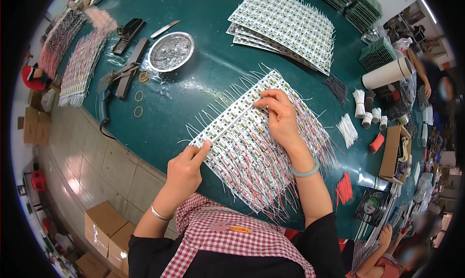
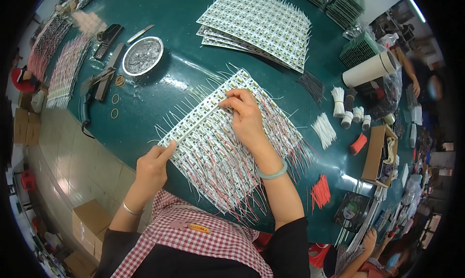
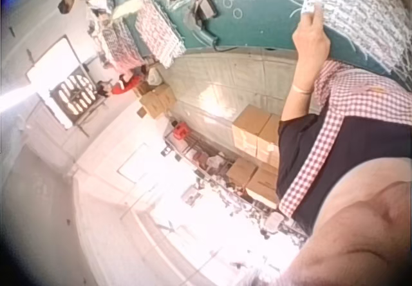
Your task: The person uses a soldering iron to attach wires to a grid of LED strips on a green workbench. They pick up individual wires, place them on the strip, and apply heat to secure them. The person occasionally uses a red sponge to clean the soldering iron tip.
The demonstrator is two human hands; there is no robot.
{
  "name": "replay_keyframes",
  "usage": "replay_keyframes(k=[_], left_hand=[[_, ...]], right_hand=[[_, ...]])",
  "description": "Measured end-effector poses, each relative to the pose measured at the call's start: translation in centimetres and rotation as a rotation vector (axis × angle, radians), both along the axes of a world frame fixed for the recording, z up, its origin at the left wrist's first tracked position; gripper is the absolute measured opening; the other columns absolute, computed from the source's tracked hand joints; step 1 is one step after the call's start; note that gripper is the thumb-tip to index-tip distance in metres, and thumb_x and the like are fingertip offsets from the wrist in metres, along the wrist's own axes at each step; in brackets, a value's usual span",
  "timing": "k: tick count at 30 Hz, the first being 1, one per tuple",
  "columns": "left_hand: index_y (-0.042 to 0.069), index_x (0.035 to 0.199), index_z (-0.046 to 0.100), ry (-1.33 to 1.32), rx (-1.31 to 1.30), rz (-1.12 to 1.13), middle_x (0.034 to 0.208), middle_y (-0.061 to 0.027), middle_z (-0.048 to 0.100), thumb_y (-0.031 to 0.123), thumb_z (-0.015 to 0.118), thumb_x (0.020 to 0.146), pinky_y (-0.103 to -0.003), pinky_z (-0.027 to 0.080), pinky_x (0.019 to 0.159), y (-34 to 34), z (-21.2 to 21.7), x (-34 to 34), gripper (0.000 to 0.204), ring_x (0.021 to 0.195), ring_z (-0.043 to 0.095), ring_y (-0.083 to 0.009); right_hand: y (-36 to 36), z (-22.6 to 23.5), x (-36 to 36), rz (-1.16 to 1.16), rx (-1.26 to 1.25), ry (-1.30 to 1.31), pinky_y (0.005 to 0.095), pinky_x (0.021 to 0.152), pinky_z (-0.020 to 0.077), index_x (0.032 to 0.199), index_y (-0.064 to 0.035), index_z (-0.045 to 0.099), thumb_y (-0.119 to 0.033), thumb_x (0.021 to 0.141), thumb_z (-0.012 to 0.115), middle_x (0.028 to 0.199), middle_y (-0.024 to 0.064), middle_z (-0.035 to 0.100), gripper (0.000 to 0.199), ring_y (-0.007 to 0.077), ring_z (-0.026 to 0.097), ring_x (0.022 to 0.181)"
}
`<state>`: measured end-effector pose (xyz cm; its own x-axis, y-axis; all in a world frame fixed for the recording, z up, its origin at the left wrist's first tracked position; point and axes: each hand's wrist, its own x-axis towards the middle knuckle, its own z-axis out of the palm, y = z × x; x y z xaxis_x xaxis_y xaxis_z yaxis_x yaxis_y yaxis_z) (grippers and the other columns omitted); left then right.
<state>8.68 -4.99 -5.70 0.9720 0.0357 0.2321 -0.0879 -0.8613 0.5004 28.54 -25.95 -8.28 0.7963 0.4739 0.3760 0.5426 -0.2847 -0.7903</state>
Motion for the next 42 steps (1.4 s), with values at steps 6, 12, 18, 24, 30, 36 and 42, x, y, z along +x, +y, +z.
replay_keyframes(k=[6, 12, 18, 24, 30, 36, 42], left_hand=[[0.005, 0.13, 0.064, 0.016, 0.021, -0.063, 0.091, -0.0107, 0.063, -0.013, 0.058, 0.074, -0.035, 0.051, 0.06, 0.5, 0.0, -0.1, 0.059, 0.072, 0.065, -0.0265], [0.007, 0.132, 0.064, 0.067, 0.099, -0.063, 0.091, -0.0087, 0.062, -0.01, 0.059, 0.073, -0.034, 0.051, 0.059, 0.1, 0.4, -0.1, 0.061, 0.072, 0.064, -0.0248], [0.003, 0.137, 0.056, 0.25, 0.273, -0.185, 0.09, -0.0086, 0.055, -0.003, 0.063, 0.071, -0.034, 0.049, 0.055, 0.5, 2.3, 0.8, 0.067, 0.069, 0.062, -0.0235], [-0.004, 0.138, 0.051, 0.231, 0.38, -0.259, 0.092, -0.0103, 0.055, 0.0, 0.064, 0.07, -0.034, 0.048, 0.051, 0.2, 2.1, 0.5, 0.07, 0.069, 0.062, -0.0228], [0.001, 0.141, 0.051, 0.19, 0.251, -0.233, 0.091, -0.0102, 0.054, -0.001, 0.063, 0.072, -0.034, 0.048, 0.05, 0.9, 2.1, 0.7, 0.07, 0.068, 0.062, -0.0238], [0.002, 0.146, 0.045, 0.287, 0.336, -0.212, 0.088, -0.0125, 0.055, -0.002, 0.063, 0.07, -0.034, 0.048, 0.05, -0.6, 3.1, 2.3, 0.078, 0.058, 0.06, -0.0241], [-0.001, 0.149, 0.039, 0.387, 0.409, -0.374, 0.092, -0.0165, 0.058, 0.0, 0.065, 0.069, -0.035, 0.048, 0.049, 0.3, 3.5, 3.2, 0.084, 0.054, 0.06, -0.026]], right_hand=[[0.3, 0.6, -0.2, -0.014, -0.067, -0.101, 0.038, 0.087, 0.0495, 0.095, -0.0076, 0.075, 0.017, 0.076, 0.053, 0.106, 0.0096, 0.064, 0.039, 0.0295, 0.057, 0.102], [-0.1, 0.2, -0.2, -0.001, -0.108, -0.121, 0.0371, 0.086, 0.0501, 0.093, -0.0078, 0.076, 0.016, 0.074, 0.057, 0.105, 0.0092, 0.064, 0.036, 0.029, 0.056, 0.101], [-0.1, 0.3, -0.4, 0.012, -0.119, -0.222, 0.0365, 0.083, 0.0511, 0.091, -0.0064, 0.076, 0.013, 0.073, 0.059, 0.101, 0.0089, 0.065, 0.032, 0.0286, 0.058, 0.099], [-0.2, -0.3, -0.3, 0.021, -0.193, -0.351, 0.0382, 0.077, 0.0484, 0.095, -0.0069, 0.072, 0.008, 0.072, 0.06, 0.097, 0.0044, 0.066, 0.03, 0.0257, 0.061, 0.097], [0.2, 0.6, -0.8, 0.074, -0.194, -0.454, 0.0384, 0.081, 0.0459, 0.097, -0.0088, 0.072, 0.006, 0.073, 0.061, 0.101, 0.0029, 0.067, 0.03, 0.0238, 0.061, 0.1], [0.1, 0.1, -1.1, 0.103, -0.217, -0.416, 0.0371, 0.081, 0.0452, 0.097, -0.0095, 0.073, 0.002, 0.075, 0.063, 0.1, 0.0018, 0.067, 0.026, 0.0224, 0.061, 0.099], [0.5, 0.6, -1.5, 0.127, -0.272, -0.448, 0.0364, 0.08, 0.0469, 0.097, -0.0065, 0.073, 0.001, 0.074, 0.063, 0.1, 0.0026, 0.068, 0.026, 0.0227, 0.062, 0.097]])
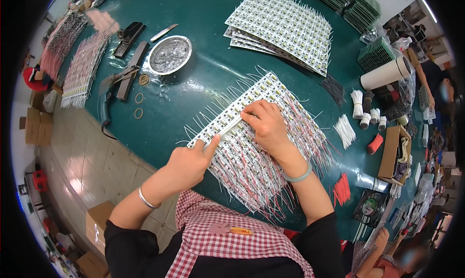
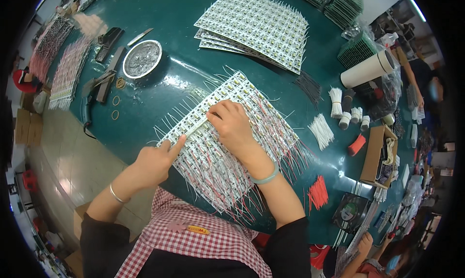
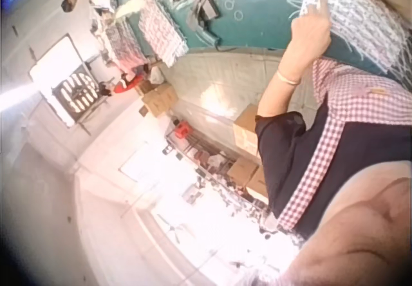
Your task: The person uses a soldering iron to attach wires to a grid of LED strips on a green workbench. They pick up individual wires, place them on the strip, and apply heat to secure them. The person occasionally uses a red sponge to clean the soldering iron tip.
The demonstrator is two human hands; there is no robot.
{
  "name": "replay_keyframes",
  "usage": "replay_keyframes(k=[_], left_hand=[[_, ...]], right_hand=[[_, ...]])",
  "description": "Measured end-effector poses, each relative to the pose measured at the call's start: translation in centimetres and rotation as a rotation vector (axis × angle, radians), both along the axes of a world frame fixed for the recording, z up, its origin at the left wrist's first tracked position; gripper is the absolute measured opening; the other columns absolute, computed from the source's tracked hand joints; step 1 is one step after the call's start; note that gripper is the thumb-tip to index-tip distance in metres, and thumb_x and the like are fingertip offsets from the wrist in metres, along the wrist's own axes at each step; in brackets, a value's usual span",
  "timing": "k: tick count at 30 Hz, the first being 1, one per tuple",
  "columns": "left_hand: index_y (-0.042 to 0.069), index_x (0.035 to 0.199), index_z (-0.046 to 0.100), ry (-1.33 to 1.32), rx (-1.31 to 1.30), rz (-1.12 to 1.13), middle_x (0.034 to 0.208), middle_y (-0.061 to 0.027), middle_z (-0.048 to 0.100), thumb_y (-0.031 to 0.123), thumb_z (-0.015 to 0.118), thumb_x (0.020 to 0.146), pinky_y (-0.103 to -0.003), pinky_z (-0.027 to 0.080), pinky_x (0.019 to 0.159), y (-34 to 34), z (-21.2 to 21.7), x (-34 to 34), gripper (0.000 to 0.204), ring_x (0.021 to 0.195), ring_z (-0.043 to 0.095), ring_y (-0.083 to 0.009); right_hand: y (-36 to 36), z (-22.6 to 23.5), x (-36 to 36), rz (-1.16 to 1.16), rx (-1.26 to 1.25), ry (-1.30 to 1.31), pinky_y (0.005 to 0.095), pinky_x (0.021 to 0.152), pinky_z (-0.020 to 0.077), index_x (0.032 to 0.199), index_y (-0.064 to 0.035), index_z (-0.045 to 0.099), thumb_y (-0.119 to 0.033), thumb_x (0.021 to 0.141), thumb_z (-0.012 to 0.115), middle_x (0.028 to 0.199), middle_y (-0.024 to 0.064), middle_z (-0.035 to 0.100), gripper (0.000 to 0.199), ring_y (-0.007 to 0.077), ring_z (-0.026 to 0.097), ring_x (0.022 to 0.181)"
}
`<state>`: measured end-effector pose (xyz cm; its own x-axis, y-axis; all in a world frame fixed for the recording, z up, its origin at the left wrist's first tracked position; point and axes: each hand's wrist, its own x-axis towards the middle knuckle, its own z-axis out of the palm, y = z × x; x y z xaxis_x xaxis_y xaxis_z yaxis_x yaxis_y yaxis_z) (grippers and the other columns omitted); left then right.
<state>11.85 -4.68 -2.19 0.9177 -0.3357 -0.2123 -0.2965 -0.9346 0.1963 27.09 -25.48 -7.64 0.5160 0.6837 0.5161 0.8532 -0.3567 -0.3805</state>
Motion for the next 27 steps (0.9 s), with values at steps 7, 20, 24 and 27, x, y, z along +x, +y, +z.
replay_keyframes(k=[7, 20, 24, 27], left_hand=[[0.003, 0.15, 0.04, 0.042, -0.17, 0.169, 0.092, -0.016, 0.055, -0.007, 0.06, 0.072, -0.038, 0.051, 0.058, -0.3, -0.1, -1.0, 0.081, 0.072, 0.064, -0.0301], [0.012, 0.146, 0.052, -0.14, -0.324, 0.419, 0.091, -0.0113, 0.052, -0.016, 0.051, 0.076, -0.036, 0.048, 0.065, 2.6, -0.1, -3.4, 0.076, 0.075, 0.057, -0.0271], [0.014, 0.145, 0.054, -0.184, -0.27, 0.393, 0.092, -0.0096, 0.052, -0.015, 0.055, 0.072, -0.036, 0.049, 0.063, 2.4, -1.0, -2.6, 0.078, 0.076, 0.059, -0.0257], [0.013, 0.143, 0.055, -0.142, -0.252, 0.435, 0.093, -0.0124, 0.055, -0.016, 0.051, 0.076, -0.036, 0.05, 0.07, 1.7, -0.6, -1.7, 0.073, 0.078, 0.06, -0.0284]], right_hand=[[-0.9, -0.4, -0.4, 0.054, 0.058, 0.145, 0.0427, 0.09, 0.0489, 0.111, -0.0024, 0.068, 0.007, 0.075, 0.06, 0.11, 0.0105, 0.063, 0.038, 0.0303, 0.058, 0.109], [-2.3, -0.8, -0.4, -0.307, 0.052, 0.091, 0.0455, 0.098, 0.0435, 0.111, -0.0021, 0.068, 0.008, 0.074, 0.056, 0.119, 0.0152, 0.059, 0.04, 0.0347, 0.055, 0.114], [-2.3, -0.8, -0.3, -0.302, 0.07, 0.113, 0.0456, 0.098, 0.0435, 0.11, -0.0022, 0.068, 0.009, 0.073, 0.056, 0.119, 0.0147, 0.059, 0.04, 0.0347, 0.055, 0.114], [-2.4, -0.9, -0.3, -0.298, 0.078, 0.125, 0.0456, 0.098, 0.0432, 0.11, -0.0017, 0.069, 0.009, 0.072, 0.056, 0.118, 0.0149, 0.06, 0.041, 0.0345, 0.054, 0.115]])
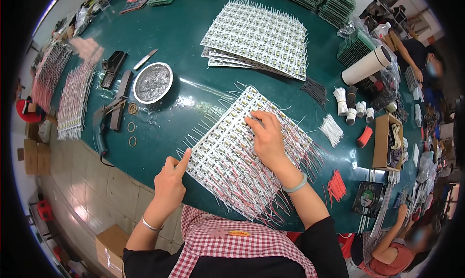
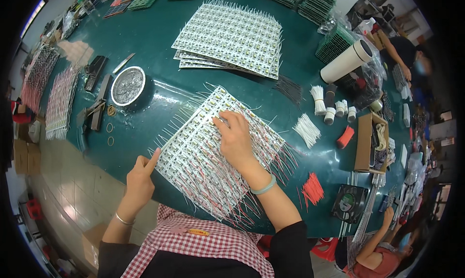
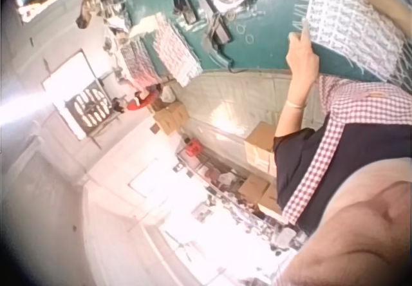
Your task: The person uses a soldering iron to attach wires to a grid of LED strips on a green workbench. They pick up individual wires, place them on the strip, and apply heat to secure them. The person occasionally uses a red sponge to clean the soldering iron tip.
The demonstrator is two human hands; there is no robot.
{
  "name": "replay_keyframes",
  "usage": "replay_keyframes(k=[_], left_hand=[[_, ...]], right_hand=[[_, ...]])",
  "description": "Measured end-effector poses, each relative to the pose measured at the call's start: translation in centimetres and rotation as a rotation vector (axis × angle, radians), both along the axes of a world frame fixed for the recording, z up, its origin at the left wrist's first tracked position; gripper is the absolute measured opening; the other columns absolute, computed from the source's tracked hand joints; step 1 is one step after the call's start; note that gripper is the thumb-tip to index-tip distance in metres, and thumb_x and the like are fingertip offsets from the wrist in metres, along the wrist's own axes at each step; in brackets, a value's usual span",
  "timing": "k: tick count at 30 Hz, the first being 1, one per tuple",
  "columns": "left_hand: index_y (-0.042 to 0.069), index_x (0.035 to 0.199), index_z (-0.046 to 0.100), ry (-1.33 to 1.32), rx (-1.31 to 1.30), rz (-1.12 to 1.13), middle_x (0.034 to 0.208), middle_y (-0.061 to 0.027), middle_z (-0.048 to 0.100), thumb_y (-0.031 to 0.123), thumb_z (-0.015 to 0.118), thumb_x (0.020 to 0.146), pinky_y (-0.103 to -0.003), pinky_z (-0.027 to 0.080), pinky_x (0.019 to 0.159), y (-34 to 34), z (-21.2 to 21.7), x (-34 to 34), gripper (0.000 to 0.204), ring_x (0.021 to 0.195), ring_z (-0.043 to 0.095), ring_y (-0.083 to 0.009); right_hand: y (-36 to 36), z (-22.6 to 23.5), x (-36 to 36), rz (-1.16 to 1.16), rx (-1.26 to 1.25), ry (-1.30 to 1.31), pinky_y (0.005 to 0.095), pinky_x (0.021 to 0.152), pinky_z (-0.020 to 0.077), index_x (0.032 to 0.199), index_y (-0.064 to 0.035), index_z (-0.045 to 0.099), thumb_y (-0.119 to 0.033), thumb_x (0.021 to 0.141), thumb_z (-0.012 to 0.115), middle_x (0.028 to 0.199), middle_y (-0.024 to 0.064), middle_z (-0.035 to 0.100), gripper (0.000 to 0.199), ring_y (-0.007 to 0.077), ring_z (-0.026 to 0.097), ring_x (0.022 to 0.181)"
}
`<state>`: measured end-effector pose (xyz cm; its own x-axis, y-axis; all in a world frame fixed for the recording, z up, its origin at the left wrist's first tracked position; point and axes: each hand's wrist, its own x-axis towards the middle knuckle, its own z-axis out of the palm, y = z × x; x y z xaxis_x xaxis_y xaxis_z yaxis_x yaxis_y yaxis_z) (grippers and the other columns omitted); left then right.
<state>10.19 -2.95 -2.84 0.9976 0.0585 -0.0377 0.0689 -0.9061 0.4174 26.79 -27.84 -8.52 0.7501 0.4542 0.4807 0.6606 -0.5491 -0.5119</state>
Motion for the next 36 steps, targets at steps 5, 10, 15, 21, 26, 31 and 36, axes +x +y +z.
replay_keyframes(k=[5, 10, 15, 21, 26, 31, 36], left_hand=[[0.014, 0.143, 0.055, -0.018, 0.03, 0.021, 0.093, -0.011, 0.055, -0.016, 0.054, 0.072, -0.036, 0.051, 0.069, 0.0, -0.2, 0.1, 0.078, 0.077, 0.06, -0.0281], [0.014, 0.141, 0.058, -0.084, 0.046, -0.006, 0.091, -0.009, 0.054, -0.015, 0.057, 0.07, -0.035, 0.049, 0.061, -0.7, -0.9, 0.4, 0.077, 0.075, 0.06, -0.0251], [0.013, 0.141, 0.057, -0.067, -0.131, 0.002, 0.088, -0.0106, 0.054, -0.016, 0.053, 0.075, -0.034, 0.049, 0.065, -1.1, -0.6, 1.4, 0.073, 0.074, 0.059, -0.0261], [0.01, 0.141, 0.056, -0.104, -0.257, 0.053, 0.086, -0.0119, 0.052, -0.015, 0.048, 0.084, -0.033, 0.049, 0.068, -0.8, -0.5, 0.5, 0.063, 0.073, 0.057, -0.0261], [0.01, 0.142, 0.056, -0.102, -0.266, 0.097, 0.086, -0.012, 0.051, -0.014, 0.048, 0.086, -0.034, 0.049, 0.069, -0.8, -1.0, 0.5, 0.062, 0.073, 0.056, -0.0263], [0.01, 0.142, 0.055, -0.107, -0.262, 0.131, 0.087, -0.0122, 0.051, -0.013, 0.048, 0.087, -0.034, 0.049, 0.069, -0.4, -1.4, 0.2, 0.061, 0.073, 0.057, -0.026], [0.01, 0.14, 0.058, -0.112, -0.265, 0.177, 0.086, -0.0123, 0.051, -0.014, 0.048, 0.087, -0.033, 0.049, 0.069, 0.0, -1.4, 0.0, 0.059, 0.073, 0.057, -0.0254]], right_hand=[[-0.1, 0.2, 0.0, 0.003, 0.01, 0.005, 0.0458, 0.099, 0.0428, 0.11, -0.0008, 0.069, 0.01, 0.072, 0.056, 0.119, 0.015, 0.06, 0.041, 0.0344, 0.054, 0.115], [-0.2, 0.2, 0.0, 0.002, 0.019, 0.031, 0.0456, 0.099, 0.0424, 0.11, -0.0009, 0.069, 0.01, 0.072, 0.056, 0.119, 0.015, 0.06, 0.041, 0.0344, 0.054, 0.115], [-0.4, 0.3, 0.2, 0.024, 0.058, 0.091, 0.0446, 0.097, 0.0433, 0.108, -0.001, 0.069, 0.01, 0.074, 0.057, 0.119, 0.0139, 0.06, 0.038, 0.0336, 0.054, 0.113], [-0.6, 2.3, 1.7, 0.03, 0.127, 0.292, 0.0406, 0.091, 0.0464, 0.104, -0.0014, 0.07, 0.007, 0.082, 0.06, 0.111, 0.0126, 0.059, 0.026, 0.0317, 0.055, 0.107], [2.7, 3.8, 4.2, 0.04, 0.033, 0.239, 0.0404, 0.086, 0.0473, 0.096, -0.0011, 0.069, -0.002, 0.083, 0.066, 0.099, 0.0127, 0.055, 0.014, 0.0314, 0.053, 0.099], [5.5, 1.6, 4.4, -0.086, -0.131, 0.1, 0.0418, 0.079, 0.047, 0.086, 0.0006, 0.066, -0.008, 0.079, 0.069, 0.095, 0.0134, 0.054, 0.012, 0.0313, 0.053, 0.094], [7.3, 2.7, 3.9, -0.185, -0.509, -0.018, 0.0423, 0.072, 0.0436, 0.085, 0.0006, 0.067, -0.005, 0.072, 0.069, 0.096, 0.0115, 0.055, 0.014, 0.028, 0.054, 0.094]])
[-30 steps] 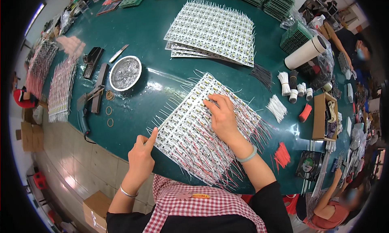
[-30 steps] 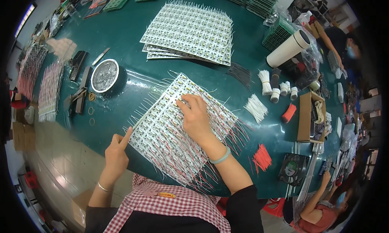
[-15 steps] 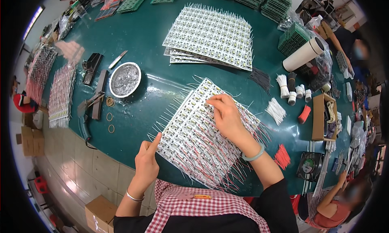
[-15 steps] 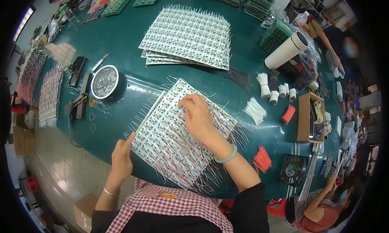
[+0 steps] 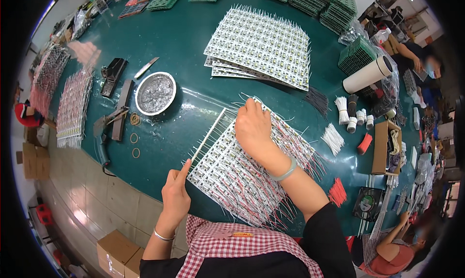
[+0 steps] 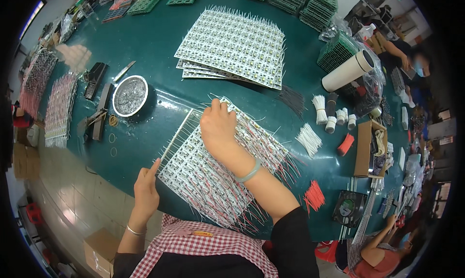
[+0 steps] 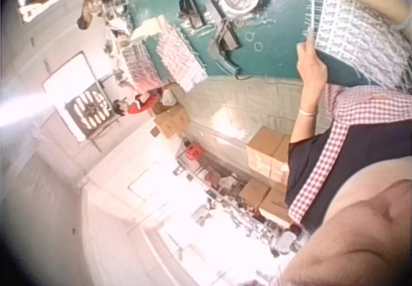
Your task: The person uses a soldering iron to attach wires to a grid of LED strips on a green workbench. They pick up individual wires, place them on the strip, and apply heat to secure them. The person occasionally uses a red sponge to clean the soldering iron tip.
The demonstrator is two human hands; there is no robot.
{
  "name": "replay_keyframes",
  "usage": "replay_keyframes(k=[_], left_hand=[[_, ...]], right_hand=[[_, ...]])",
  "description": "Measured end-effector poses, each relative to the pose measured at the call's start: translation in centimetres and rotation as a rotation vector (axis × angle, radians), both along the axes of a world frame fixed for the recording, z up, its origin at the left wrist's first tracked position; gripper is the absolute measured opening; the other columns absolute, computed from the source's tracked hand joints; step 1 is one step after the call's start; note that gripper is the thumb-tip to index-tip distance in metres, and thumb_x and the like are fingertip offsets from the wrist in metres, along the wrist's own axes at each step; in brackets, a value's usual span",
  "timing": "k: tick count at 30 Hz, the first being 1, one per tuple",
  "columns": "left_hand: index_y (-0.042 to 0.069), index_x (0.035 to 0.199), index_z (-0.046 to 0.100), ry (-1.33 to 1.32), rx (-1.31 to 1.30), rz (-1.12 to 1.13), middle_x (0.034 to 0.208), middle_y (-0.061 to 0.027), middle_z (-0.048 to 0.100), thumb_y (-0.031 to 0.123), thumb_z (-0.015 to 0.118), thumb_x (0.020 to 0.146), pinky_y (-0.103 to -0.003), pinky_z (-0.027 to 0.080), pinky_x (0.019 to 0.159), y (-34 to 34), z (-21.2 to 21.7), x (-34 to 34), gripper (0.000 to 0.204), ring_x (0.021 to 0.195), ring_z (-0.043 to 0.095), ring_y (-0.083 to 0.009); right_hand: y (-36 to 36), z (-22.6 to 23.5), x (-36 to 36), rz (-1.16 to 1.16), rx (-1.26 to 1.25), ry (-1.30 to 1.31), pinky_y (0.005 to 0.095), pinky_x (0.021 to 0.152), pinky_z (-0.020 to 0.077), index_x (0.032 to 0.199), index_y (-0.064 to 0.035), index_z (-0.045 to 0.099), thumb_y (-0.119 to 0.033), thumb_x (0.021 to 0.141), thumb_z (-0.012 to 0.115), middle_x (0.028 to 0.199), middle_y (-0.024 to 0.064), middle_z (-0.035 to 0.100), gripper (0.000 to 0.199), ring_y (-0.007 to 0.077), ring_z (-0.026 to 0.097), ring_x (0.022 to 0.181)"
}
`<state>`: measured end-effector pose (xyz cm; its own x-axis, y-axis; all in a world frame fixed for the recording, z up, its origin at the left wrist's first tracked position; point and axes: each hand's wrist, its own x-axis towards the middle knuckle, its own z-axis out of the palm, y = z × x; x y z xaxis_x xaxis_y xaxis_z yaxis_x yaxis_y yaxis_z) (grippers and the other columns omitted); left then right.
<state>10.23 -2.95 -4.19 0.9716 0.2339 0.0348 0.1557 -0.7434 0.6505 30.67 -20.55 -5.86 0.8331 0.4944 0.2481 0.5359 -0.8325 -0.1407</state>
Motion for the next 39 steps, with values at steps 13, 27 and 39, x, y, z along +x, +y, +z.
replay_keyframes(k=[13, 27, 39], left_hand=[[0.008, 0.137, 0.06, -0.131, -0.082, 0.012, 0.085, -0.0118, 0.052, -0.016, 0.049, 0.086, -0.03, 0.048, 0.066, -0.4, -0.1, 0.2, 0.058, 0.07, 0.055, -0.0228], [0.007, 0.135, 0.062, -0.168, -0.204, 0.077, 0.081, -0.0083, 0.049, -0.013, 0.05, 0.09, -0.027, 0.041, 0.065, -0.5, -1.3, -0.1, 0.051, 0.07, 0.048, -0.0164], [0.009, 0.135, 0.062, -0.168, -0.142, 0.037, 0.086, -0.0126, 0.057, -0.016, 0.051, 0.085, -0.03, 0.048, 0.065, -0.4, -1.3, -0.1, 0.057, 0.07, 0.057, -0.0216]], right_hand=[[0.9, -0.3, 1.2, -0.088, 0.074, 0.103, 0.0457, 0.068, 0.0493, 0.074, 0.0017, 0.069, -0.002, 0.071, 0.068, 0.095, 0.015, 0.058, 0.005, 0.0321, 0.061, 0.09], [-0.4, -0.3, 0.7, -0.078, 0.209, 0.002, 0.0428, 0.067, 0.0539, 0.076, 0.0023, 0.067, 0.0, 0.074, 0.067, 0.092, 0.0152, 0.057, 0.003, 0.0322, 0.061, 0.085], [1.1, -0.8, -0.2, -0.166, 0.134, -0.049, 0.0433, 0.071, 0.0545, 0.074, 0.0029, 0.062, -0.001, 0.076, 0.064, 0.095, 0.0151, 0.053, 0.005, 0.0325, 0.058, 0.091]])
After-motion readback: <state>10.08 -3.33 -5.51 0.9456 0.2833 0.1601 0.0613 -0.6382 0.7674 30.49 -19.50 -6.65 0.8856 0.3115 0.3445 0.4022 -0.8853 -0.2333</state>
